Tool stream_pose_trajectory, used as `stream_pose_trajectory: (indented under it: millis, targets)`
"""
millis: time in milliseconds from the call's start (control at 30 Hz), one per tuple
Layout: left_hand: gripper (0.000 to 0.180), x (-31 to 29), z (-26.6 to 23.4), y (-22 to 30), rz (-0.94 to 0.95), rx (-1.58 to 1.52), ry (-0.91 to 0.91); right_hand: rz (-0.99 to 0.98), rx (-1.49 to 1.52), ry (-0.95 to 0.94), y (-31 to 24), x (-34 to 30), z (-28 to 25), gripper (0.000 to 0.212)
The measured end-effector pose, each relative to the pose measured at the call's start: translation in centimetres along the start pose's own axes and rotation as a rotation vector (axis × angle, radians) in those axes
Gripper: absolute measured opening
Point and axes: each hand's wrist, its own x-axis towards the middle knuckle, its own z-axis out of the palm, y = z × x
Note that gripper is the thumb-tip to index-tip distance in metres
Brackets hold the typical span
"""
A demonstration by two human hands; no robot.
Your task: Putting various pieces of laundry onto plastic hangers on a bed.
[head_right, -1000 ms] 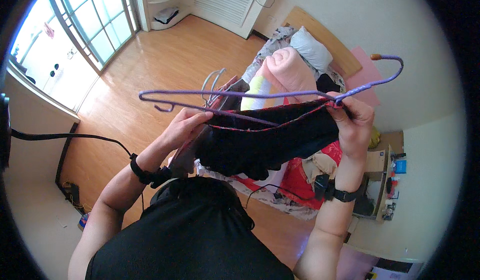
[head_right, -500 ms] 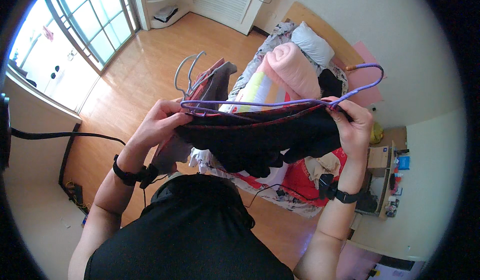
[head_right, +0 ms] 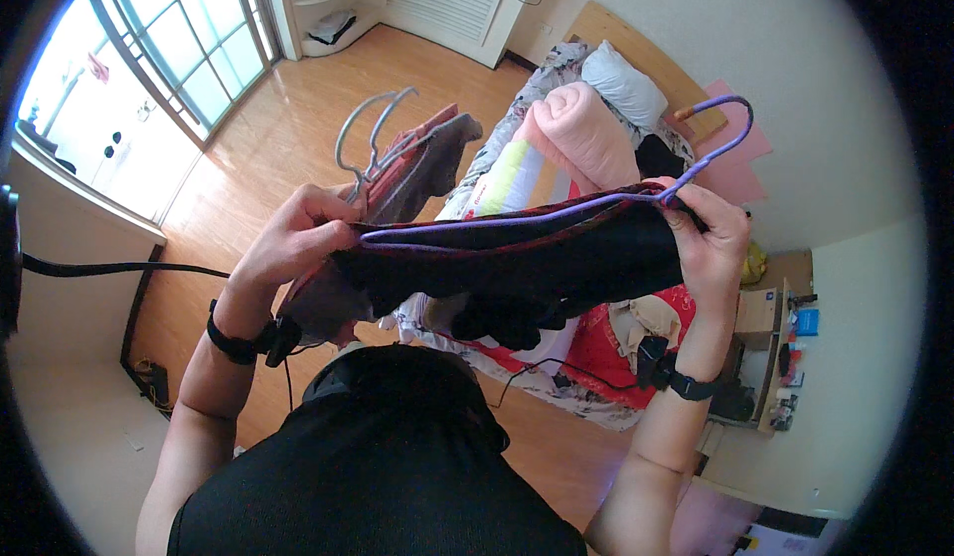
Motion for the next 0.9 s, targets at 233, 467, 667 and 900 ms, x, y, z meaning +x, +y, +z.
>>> stream_pose_trajectory:
  millis: [233,467,667,900]
  targets:
    - [0.024,-0.1,-0.2,0.0,-0.044,0.022,-0.133,0.041,0.078,0.001,0.7,-0.3,0.4,0.016]
    - [0.023,-0.5,-0.2,-1.2,-0.047,-0.014,-0.117,-0.028,-0.004,0.02,-0.2,-0.1,1.4,0.019]
    - [0.024,-0.7,1.1,0.6,-0.19,-0.109,0.141,-0.114,-0.056,-0.118,-1.7,-0.1,1.9,0.023]
    - [0.031,1.3,3.6,0.1,-0.059,-0.022,-0.081,-0.196,0.15,-0.226,-5.1,0.4,6.4,0.028]
